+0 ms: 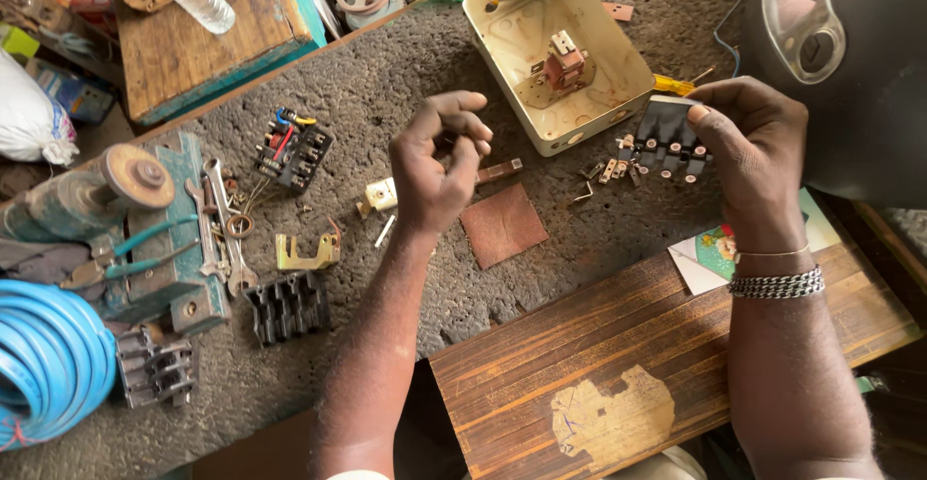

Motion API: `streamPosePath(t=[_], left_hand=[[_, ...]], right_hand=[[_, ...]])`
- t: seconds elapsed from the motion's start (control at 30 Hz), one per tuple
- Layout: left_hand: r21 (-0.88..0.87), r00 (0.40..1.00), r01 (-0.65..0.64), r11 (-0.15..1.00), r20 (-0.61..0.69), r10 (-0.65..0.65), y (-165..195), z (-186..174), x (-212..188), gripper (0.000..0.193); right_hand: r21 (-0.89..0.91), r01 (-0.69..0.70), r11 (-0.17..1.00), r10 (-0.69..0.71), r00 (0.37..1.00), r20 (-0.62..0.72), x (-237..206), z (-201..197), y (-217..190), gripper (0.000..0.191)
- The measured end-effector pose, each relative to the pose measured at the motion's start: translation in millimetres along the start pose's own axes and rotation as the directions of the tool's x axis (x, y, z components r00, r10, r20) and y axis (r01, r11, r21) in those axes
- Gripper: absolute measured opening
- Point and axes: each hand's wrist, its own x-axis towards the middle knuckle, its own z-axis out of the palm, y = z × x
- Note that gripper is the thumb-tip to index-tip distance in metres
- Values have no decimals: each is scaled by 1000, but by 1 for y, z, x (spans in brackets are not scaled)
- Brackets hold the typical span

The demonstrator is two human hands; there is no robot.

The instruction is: The person assembles a small electrical component by hand, fitting a metal bracket onto a black plastic housing with copper terminals. They then use a yellow screwdriver to tighten screws on the terminals. The person handles several small parts and tools on a cluttered workbench.

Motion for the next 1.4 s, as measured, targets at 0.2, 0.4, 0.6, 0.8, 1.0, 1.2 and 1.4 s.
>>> streamPosePath(t=[0.2, 0.4, 0.6, 0.8, 1.0, 1.2, 1.4], left_hand=[[-53, 982, 177, 983, -49, -180, 8, -2, 5, 44], [-46, 989, 116, 992, -83, -120, 15, -5, 9, 44], [-221, 993, -3, 975, -119, -24, 16, -17, 15, 45], [-28, 988, -116, 993, -107, 113, 26, -16, 20, 38], [116, 939, -316, 942, -103, 327, 38, -9, -8, 21], [-66, 877, 107, 992, 476, -63, 115, -11, -131, 13], [105, 622, 259, 960, 742, -249, 174, 16, -225, 22]], right_hand=[[-128, -97, 987, 106, 992, 66, 4, 2, 0, 15], [-208, -107, 972, 175, 922, 346, -8, 45, -2, 21], [-149, -184, 972, 235, 810, 537, -27, 85, -2, 24], [-273, -52, 961, 187, 848, 496, -31, 90, -5, 26], [-243, -37, 969, 156, 855, 494, -31, 94, -6, 27], [-258, 41, 965, 106, 841, 531, -30, 93, -9, 27], [-326, 102, 940, 111, 811, 574, -31, 85, -11, 28]])
